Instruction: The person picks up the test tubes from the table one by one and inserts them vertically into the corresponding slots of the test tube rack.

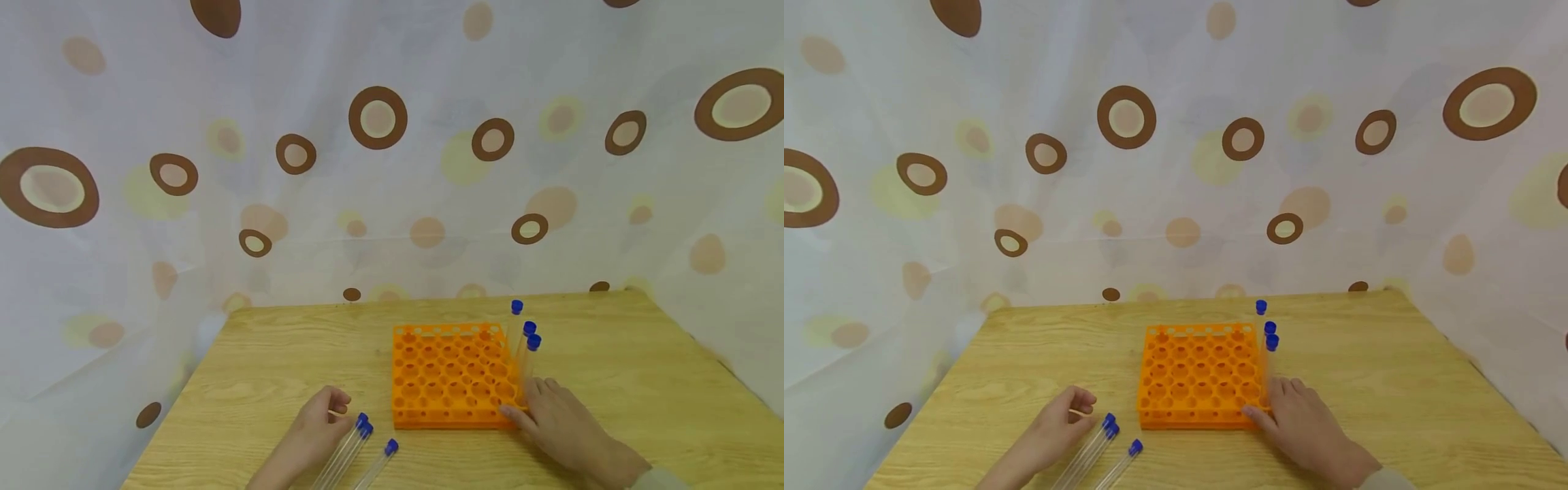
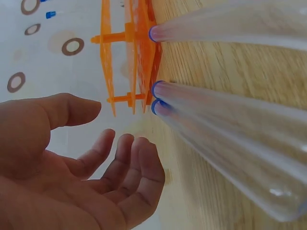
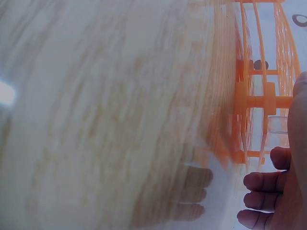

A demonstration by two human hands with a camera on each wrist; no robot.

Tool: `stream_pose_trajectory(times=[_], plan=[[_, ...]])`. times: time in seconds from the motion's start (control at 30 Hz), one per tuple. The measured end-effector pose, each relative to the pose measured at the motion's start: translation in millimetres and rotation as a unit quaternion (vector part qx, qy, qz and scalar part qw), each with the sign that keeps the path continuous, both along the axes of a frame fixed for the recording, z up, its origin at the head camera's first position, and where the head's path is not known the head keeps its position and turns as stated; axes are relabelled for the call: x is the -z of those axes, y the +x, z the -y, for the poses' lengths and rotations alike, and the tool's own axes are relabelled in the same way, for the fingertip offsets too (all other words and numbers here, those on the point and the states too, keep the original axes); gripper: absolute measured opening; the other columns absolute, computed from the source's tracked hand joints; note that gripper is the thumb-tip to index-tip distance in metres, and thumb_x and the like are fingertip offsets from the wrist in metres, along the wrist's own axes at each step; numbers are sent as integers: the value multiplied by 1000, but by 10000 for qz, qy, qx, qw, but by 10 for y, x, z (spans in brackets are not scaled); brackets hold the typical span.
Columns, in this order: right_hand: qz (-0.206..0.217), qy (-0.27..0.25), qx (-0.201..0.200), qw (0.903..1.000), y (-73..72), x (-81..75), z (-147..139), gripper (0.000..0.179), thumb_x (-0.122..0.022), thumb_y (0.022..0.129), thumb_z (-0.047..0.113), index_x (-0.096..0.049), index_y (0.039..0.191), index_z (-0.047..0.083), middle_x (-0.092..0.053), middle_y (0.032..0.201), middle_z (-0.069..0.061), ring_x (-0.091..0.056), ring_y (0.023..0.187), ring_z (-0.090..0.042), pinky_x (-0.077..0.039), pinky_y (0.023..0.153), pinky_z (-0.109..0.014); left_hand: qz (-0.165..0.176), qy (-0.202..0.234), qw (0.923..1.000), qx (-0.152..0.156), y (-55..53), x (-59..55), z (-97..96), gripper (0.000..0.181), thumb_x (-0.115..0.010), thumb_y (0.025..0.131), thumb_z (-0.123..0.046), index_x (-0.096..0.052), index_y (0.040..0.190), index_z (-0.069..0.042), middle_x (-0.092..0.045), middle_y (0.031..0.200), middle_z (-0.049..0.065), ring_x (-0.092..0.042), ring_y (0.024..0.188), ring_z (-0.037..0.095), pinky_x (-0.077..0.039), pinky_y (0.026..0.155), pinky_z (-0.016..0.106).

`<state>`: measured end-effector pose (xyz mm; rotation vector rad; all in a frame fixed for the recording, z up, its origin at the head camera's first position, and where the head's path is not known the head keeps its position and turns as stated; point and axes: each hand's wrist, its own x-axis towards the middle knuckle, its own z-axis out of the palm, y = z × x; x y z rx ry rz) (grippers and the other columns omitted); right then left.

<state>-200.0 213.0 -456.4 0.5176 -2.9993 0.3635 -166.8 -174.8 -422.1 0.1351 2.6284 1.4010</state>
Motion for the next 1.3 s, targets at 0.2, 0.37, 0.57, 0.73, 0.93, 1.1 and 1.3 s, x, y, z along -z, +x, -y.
stream_pose_trajectory(times=[0.2,0.37,0.57,0.73,0.93,1.1,1.3], plan=[[36,9,41,10000,15,3,-12,54,-45,98,61,-52,99,7,-53,83,0,-44,75,-15,-41,70,-35,431,-388,9973,458,30,56,120,25,-61,96,-17,-55,112,1,-60,103,8,-59,96,21,-52,81,43],[-8,22,70,10000,13,8,-22,52,-45,98,61,-51,96,9,-52,82,0,-44,76,-14,-40,70,-34,751,-753,9927,564,48,77,154,21,-61,95,-18,-55,107,-1,-59,96,7,-56,87,20,-50,75,42],[-71,-30,10,10000,-2,-13,-8,49,-45,99,60,-49,93,11,-44,76,2,-39,72,-14,-36,67,-31,788,-884,9902,742,71,114,170,15,-59,94,-14,-56,103,-3,-59,91,5,-54,83,20,-48,72,38],[-13,-40,7,10000,32,-12,-14,49,-47,99,59,-51,98,10,-50,81,2,-44,76,-13,-41,71,-35,732,-956,9892,832,82,151,143,11,-58,92,-9,-57,101,-4,-57,88,4,-52,80,19,-44,69,32],[-23,4,59,10000,40,4,-29,49,-46,99,60,-51,96,10,-48,79,3,-42,75,-13,-39,69,-33,782,-1034,9886,761,89,132,104,8,-58,91,-7,-58,98,-5,-55,86,3,-50,78,19,-42,67,30],[-29,-33,70,10000,49,-4,-23,51,-46,98,60,-53,99,9,-54,84,1,-48,79,-14,-44,73,-38,825,-1066,9884,701,101,119,91,8,-59,90,-7,-59,98,-5,-57,86,3,-51,77,18,-42,66,31],[-92,-72,10,9999,28,-7,-6,56,-45,99,61,-54,105,6,-59,91,-3,-54,84,-18,-47,78,-44,895,-1075,9879,671,100,111,108,8,-59,91,-8,-59,98,-5,-57,86,3,-52,77,18,-43,66,30]])
